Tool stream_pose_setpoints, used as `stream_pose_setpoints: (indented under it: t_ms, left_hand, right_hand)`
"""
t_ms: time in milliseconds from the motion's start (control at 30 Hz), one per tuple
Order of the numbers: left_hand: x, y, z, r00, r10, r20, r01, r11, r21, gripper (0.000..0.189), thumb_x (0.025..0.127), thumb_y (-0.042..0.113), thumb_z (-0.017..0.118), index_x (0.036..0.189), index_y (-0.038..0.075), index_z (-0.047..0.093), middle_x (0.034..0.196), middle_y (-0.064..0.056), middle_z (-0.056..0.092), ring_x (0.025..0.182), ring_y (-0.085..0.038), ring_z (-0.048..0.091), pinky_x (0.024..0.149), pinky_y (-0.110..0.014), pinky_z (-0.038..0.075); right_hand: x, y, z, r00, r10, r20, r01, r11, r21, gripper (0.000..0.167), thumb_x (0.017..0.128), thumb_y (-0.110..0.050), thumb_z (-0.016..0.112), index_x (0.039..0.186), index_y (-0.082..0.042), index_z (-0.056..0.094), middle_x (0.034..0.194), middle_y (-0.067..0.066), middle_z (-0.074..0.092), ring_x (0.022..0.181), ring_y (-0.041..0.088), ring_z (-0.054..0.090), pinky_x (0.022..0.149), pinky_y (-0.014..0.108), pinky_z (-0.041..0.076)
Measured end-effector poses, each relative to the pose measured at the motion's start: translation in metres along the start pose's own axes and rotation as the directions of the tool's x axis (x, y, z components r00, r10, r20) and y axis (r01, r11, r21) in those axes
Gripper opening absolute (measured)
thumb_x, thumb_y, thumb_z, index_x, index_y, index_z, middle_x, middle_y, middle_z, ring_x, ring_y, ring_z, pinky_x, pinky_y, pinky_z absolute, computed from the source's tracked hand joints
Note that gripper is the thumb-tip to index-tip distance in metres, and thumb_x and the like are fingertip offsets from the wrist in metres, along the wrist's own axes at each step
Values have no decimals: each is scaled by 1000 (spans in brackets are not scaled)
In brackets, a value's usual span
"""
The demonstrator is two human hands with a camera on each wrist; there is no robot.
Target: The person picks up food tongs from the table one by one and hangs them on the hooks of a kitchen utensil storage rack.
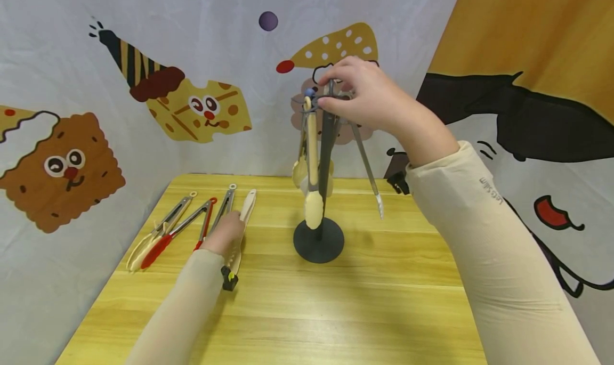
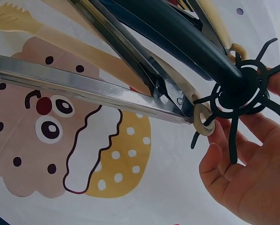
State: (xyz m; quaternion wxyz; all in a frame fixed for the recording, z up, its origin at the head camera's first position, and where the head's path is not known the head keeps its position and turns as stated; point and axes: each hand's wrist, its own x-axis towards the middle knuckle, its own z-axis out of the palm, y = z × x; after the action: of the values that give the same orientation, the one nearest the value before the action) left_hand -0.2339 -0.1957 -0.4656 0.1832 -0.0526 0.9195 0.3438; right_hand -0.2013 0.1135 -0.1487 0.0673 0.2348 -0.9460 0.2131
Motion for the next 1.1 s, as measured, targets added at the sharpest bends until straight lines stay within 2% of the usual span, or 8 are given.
stream_pose_setpoints:
  t_ms: [100, 200, 300, 400, 600, 800, 967, 1100]
  left_hand:
    - [1, 1, -1, 1000, -12, 4, 12, 1000, 20, 44, 94, 4, 34, 137, -6, 38, 129, -27, 47, 99, -32, 50, 79, -38, 46]
    - [1, 2, 0, 999, -39, -9, 39, 999, 1, 37, 96, 9, 39, 128, -8, 46, 117, -26, 52, 90, -31, 52, 72, -34, 47]
    - [0, 4, 2, 999, -34, -37, 34, 999, -9, 31, 95, 11, 45, 118, -8, 53, 105, -21, 56, 84, -28, 53, 68, -32, 46]
    - [-2, 8, 4, 999, 2, -50, -3, 1000, -11, 29, 95, 10, 48, 117, -8, 54, 102, -20, 57, 84, -26, 53, 69, -32, 46]
    - [-7, 16, 10, 998, 22, -54, -24, 999, -32, 23, 94, 6, 47, 113, -5, 55, 94, -16, 56, 79, -25, 53, 65, -31, 46]
    - [-8, 21, 13, 997, 44, -64, -43, 999, 20, 25, 92, 6, 54, 114, -5, 55, 99, -16, 59, 82, -25, 54, 68, -32, 46]
    - [-7, 19, 14, 999, 18, -52, -14, 997, 75, 41, 91, 20, 62, 121, -5, 50, 110, -20, 58, 89, -27, 56, 73, -37, 49]
    - [-5, 17, 15, 999, 7, -34, -2, 988, 153, 46, 89, 31, 64, 112, -7, 56, 100, -20, 61, 81, -27, 58, 68, -36, 50]
  right_hand:
    - [0, 1, 0, 1000, 3, 3, -3, 1000, 2, 43, 93, -37, 56, 131, -16, 54, 137, 6, 43, 123, 30, 46, 99, 47, 41]
    - [1, 1, 0, 1000, 6, 4, -6, 1000, 2, 43, 93, -37, 56, 131, -16, 54, 137, 6, 43, 123, 30, 46, 99, 47, 41]
    - [1, 1, 0, 1000, 4, 2, -4, 1000, -1, 43, 93, -37, 55, 130, -16, 54, 137, 6, 43, 123, 30, 46, 99, 47, 40]
    - [1, 1, 0, 1000, 0, 1, 0, 1000, -4, 43, 93, -37, 55, 130, -15, 54, 137, 6, 42, 123, 30, 46, 100, 47, 40]
    - [1, 2, -1, 1000, 5, 3, -5, 1000, -7, 43, 93, -37, 55, 131, -16, 54, 138, 6, 42, 123, 30, 46, 100, 47, 40]
    - [1, 1, -1, 1000, 9, 4, -9, 1000, -4, 42, 94, -36, 55, 130, -16, 55, 138, 6, 41, 123, 29, 45, 100, 46, 39]
    - [0, 1, -1, 1000, 13, 8, -13, 1000, -2, 42, 94, -37, 55, 130, -17, 55, 138, 6, 41, 123, 29, 44, 101, 46, 38]
    - [0, 2, 0, 1000, 4, 1, -4, 1000, -8, 41, 94, -37, 55, 129, -16, 55, 137, 6, 41, 120, 27, 42, 99, 45, 39]
